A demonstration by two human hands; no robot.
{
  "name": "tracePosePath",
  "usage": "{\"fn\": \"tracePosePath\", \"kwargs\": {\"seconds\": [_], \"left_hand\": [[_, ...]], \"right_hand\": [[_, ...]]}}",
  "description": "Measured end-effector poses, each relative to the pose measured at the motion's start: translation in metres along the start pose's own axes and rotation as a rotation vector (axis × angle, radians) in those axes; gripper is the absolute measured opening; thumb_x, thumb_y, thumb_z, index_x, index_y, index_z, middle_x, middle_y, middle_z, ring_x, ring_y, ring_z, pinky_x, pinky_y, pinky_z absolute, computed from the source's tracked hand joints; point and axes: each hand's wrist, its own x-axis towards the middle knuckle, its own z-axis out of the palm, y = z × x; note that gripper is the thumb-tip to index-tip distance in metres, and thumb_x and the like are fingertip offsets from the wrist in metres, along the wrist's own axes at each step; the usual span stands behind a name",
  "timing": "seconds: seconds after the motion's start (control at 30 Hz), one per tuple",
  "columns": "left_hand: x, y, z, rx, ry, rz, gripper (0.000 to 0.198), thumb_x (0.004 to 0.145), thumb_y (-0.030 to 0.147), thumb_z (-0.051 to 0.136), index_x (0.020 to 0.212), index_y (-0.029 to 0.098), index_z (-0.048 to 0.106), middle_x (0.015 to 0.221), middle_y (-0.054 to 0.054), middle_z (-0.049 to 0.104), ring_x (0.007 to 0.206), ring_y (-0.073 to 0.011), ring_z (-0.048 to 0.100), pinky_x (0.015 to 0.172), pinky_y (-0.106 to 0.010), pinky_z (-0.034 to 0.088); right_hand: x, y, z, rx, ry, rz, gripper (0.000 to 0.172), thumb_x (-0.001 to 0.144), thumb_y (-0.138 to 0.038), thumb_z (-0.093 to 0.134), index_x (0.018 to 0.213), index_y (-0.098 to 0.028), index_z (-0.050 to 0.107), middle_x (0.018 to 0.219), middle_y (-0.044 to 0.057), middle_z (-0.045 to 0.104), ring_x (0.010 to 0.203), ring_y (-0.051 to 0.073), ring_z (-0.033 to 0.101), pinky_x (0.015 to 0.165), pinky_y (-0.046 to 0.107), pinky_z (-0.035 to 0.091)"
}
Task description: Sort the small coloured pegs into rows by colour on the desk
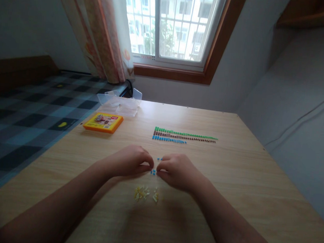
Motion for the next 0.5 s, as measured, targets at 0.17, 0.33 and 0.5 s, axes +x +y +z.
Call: {"fn": "tracePosePath", "kwargs": {"seconds": [0.17, 0.33, 0.5], "left_hand": [[0.001, 0.003, 0.001, -0.009, -0.015, -0.009, 0.02, 0.083, 0.02, 0.064, 0.091, 0.029, 0.079, 0.082, 0.0, 0.078, 0.075, -0.0184, 0.07, 0.07, -0.027, 0.047], [0.003, 0.007, 0.006, -0.006, 0.009, 0.005, 0.019, 0.082, 0.019, 0.063, 0.088, 0.028, 0.079, 0.081, 0.0, 0.077, 0.074, -0.0188, 0.07, 0.068, -0.028, 0.046], [0.005, 0.007, 0.01, 0.008, 0.034, 0.002, 0.018, 0.083, 0.019, 0.061, 0.085, 0.027, 0.078, 0.08, -0.001, 0.077, 0.074, -0.0188, 0.07, 0.067, -0.028, 0.046]], "right_hand": [[0.0, 0.009, 0.0, 0.022, 0.057, 0.054, 0.011, 0.084, -0.019, 0.069, 0.085, -0.025, 0.078, 0.077, -0.001, 0.07, 0.066, 0.011, 0.058, 0.064, 0.025, 0.037], [0.001, 0.013, 0.001, 0.084, 0.057, 0.152, 0.01, 0.082, -0.02, 0.07, 0.084, -0.024, 0.078, 0.075, -0.001, 0.07, 0.066, 0.012, 0.059, 0.064, 0.024, 0.039], [0.003, 0.013, 0.0, 0.081, 0.051, 0.208, 0.011, 0.082, -0.02, 0.069, 0.084, -0.023, 0.078, 0.076, 0.0, 0.071, 0.067, 0.012, 0.06, 0.064, 0.025, 0.038]]}}
